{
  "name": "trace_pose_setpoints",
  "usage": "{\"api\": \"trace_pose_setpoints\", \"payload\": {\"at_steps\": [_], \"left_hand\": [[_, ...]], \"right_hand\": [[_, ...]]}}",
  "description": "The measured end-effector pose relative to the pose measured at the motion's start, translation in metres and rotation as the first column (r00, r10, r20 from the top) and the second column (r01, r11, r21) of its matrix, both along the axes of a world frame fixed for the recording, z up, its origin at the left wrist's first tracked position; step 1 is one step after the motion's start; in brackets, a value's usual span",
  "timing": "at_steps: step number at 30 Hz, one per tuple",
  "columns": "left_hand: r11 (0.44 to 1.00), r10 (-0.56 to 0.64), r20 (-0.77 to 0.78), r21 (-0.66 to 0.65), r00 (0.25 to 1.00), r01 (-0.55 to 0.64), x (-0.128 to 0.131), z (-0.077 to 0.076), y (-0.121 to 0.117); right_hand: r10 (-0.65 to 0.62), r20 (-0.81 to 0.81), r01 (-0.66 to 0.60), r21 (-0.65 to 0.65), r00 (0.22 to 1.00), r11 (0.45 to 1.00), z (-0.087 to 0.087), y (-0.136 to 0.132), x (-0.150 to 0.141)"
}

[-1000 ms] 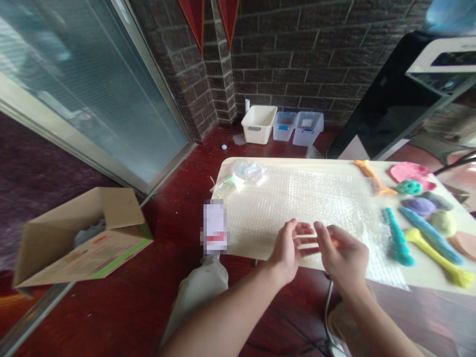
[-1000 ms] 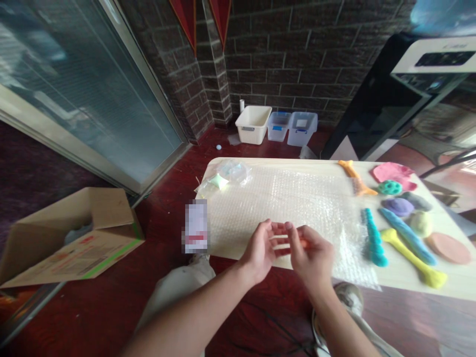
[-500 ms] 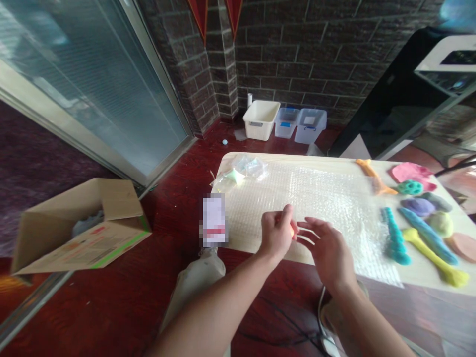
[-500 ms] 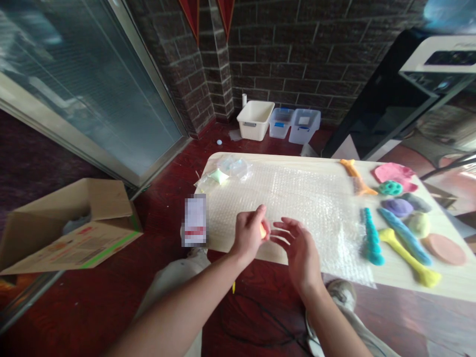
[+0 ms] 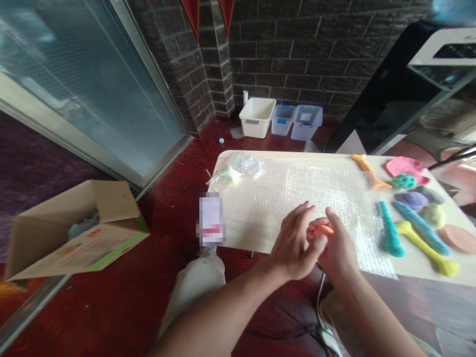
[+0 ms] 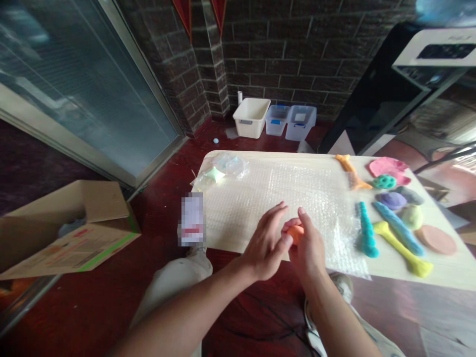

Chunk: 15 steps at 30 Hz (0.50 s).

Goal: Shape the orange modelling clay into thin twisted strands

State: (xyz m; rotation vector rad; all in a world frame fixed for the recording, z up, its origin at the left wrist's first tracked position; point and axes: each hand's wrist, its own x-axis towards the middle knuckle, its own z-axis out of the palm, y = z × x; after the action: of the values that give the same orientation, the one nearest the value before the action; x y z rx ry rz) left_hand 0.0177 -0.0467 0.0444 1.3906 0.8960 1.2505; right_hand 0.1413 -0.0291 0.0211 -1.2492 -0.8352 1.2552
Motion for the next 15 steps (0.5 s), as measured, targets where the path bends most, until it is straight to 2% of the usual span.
{"api": "trace_pose_setpoints", "payload": {"at_steps": [2,4,5,7,9,10,11,13,15], "left_hand": [[0.988,0.118,0.082,-0.111,0.99,-0.109,0.0,-0.005,0.006],[0.944,0.18,0.166,-0.305,0.97,-0.123,0.004,-0.014,0.012],[0.901,0.201,0.244,-0.425,0.949,-0.081,0.006,-0.018,0.013],[0.763,0.238,0.448,-0.635,0.862,0.119,0.012,-0.024,0.016],[0.616,0.277,0.615,-0.703,0.738,0.355,0.014,-0.027,0.018],[0.568,0.293,0.665,-0.699,0.686,0.435,0.013,-0.027,0.02],[0.543,0.313,0.692,-0.693,0.651,0.475,0.012,-0.027,0.023],[0.54,0.381,0.691,-0.706,0.615,0.458,0.008,-0.027,0.028],[0.564,0.422,0.641,-0.739,0.641,0.368,0.006,-0.028,0.031]], "right_hand": [[-0.097,0.071,0.094,0.048,0.993,0.994,0.0,0.002,0.007],[-0.156,0.176,0.144,0.077,0.972,0.987,0.001,0.002,0.01],[-0.179,0.272,0.159,0.094,0.945,0.983,0.002,0.001,0.01],[-0.211,0.53,0.13,0.186,0.821,0.974,0.004,-0.004,0.007],[-0.162,0.723,-0.077,0.285,0.672,0.955,0.004,-0.011,-0.002],[-0.118,0.779,-0.22,0.313,0.615,0.924,0.002,-0.015,-0.007],[-0.065,0.815,-0.359,0.323,0.576,0.876,0.001,-0.018,-0.013],[0.007,0.846,-0.527,0.325,0.533,0.785,-0.002,-0.024,-0.023],[0.021,0.837,-0.565,0.35,0.547,0.747,-0.003,-0.027,-0.027]]}}
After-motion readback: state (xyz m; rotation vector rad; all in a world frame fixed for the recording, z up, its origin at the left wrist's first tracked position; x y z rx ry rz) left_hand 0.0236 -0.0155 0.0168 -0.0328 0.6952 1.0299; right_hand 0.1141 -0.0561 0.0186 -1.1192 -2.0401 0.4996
